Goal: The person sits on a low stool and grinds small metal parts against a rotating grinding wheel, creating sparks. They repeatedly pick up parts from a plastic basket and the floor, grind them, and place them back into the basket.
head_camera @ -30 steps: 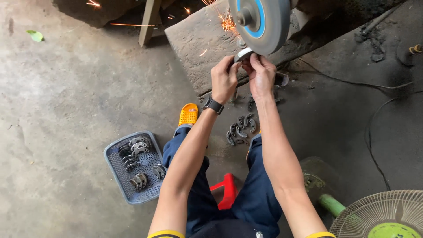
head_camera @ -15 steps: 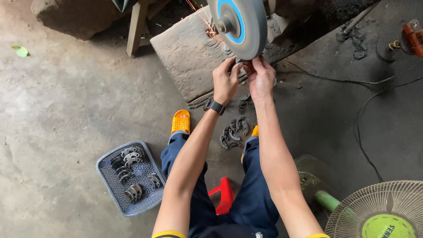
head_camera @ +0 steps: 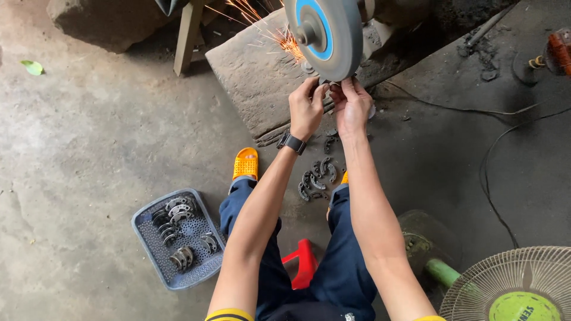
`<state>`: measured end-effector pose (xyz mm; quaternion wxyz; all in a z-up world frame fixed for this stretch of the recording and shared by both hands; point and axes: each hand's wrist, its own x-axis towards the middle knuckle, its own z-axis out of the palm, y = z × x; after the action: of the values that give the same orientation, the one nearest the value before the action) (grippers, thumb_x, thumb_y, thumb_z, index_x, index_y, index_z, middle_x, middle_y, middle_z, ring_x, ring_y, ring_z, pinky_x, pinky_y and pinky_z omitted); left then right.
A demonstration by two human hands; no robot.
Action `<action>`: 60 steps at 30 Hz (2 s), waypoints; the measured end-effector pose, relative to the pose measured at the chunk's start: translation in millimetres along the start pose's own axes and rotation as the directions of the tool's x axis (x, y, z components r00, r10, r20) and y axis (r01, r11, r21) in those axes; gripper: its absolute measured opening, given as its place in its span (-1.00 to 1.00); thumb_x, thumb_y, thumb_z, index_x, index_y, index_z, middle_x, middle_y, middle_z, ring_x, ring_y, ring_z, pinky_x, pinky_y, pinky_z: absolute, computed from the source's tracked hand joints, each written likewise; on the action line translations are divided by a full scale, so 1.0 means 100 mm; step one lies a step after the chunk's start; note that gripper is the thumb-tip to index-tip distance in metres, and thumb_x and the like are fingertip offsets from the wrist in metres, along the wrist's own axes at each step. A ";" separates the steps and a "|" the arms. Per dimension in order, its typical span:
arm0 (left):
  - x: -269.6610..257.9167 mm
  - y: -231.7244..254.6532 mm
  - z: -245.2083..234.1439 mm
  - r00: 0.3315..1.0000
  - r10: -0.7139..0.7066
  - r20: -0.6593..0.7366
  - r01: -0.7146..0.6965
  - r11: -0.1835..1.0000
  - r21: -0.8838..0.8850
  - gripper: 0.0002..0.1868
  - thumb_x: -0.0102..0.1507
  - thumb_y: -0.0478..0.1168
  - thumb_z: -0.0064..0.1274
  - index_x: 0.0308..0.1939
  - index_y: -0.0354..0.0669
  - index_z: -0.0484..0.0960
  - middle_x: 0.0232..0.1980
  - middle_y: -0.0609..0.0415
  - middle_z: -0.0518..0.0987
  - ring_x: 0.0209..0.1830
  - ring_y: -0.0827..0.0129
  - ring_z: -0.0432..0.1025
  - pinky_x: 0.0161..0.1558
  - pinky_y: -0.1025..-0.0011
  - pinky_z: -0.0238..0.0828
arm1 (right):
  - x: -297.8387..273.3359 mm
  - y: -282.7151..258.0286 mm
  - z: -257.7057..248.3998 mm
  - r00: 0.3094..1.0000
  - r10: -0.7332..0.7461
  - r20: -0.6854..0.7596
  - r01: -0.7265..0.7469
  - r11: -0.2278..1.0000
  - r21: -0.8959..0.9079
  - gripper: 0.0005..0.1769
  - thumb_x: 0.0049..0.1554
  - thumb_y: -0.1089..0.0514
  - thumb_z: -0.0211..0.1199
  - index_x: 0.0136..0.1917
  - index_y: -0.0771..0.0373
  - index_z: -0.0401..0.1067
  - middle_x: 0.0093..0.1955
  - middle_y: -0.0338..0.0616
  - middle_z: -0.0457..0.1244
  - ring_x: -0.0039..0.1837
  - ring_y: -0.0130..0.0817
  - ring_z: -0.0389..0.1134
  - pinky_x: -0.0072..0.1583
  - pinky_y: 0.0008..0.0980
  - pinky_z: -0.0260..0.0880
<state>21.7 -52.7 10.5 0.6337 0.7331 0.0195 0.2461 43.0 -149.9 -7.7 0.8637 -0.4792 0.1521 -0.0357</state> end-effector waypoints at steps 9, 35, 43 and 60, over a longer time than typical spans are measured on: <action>-0.02 0.09 -0.25 0.998 0.001 0.066 -0.005 0.998 0.057 -0.92 0.18 -0.28 0.00 -0.39 -0.20 0.48 -0.58 -0.07 0.49 -0.52 0.08 0.44 -0.50 0.39 0.37 | 0.07 0.17 0.02 0.992 -0.072 0.105 0.083 0.992 -0.100 -0.88 0.09 0.24 0.18 -0.20 0.36 0.40 -0.39 0.03 0.24 -0.35 -0.35 0.30 -0.25 -0.58 0.42; -0.18 -0.09 -0.40 1.000 -0.017 0.011 0.017 1.000 -0.006 -0.89 0.19 -0.31 0.02 -0.23 -0.26 0.53 -0.50 -0.13 0.51 -0.50 0.19 0.48 -0.59 0.45 0.42 | -0.26 0.01 0.25 0.987 -0.027 0.157 0.045 0.993 -0.113 -0.88 0.09 0.17 0.18 -0.18 0.27 0.41 -0.29 -0.01 0.29 -0.23 -0.31 0.37 -0.18 -0.53 0.46; -0.10 -0.04 -0.26 0.998 0.051 0.023 -0.051 0.999 -0.005 -0.88 0.19 -0.33 0.02 -0.20 -0.27 0.50 -0.44 -0.14 0.50 -0.44 0.09 0.47 -0.50 0.42 0.43 | -0.16 0.00 0.11 0.989 0.107 0.099 -0.107 0.994 -0.006 -0.90 0.06 0.16 0.21 -0.17 0.22 0.41 -0.24 -0.08 0.31 -0.19 -0.30 0.38 -0.12 -0.54 0.46; -0.15 -0.01 -0.45 0.999 -0.042 0.017 0.042 0.999 0.022 -0.92 0.21 -0.29 -0.03 -0.28 -0.22 0.53 -0.55 -0.06 0.52 -0.49 0.18 0.49 -0.56 0.43 0.41 | -0.23 0.10 0.29 0.981 -0.074 0.177 0.098 0.986 -0.131 -0.89 0.08 0.23 0.19 -0.25 0.30 0.41 -0.34 -0.01 0.27 -0.26 -0.32 0.35 -0.22 -0.55 0.41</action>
<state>-9.2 -16.1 8.3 0.6309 0.7415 0.0322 0.2262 29.2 -116.4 3.6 0.8357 -0.5458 0.0583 -0.0209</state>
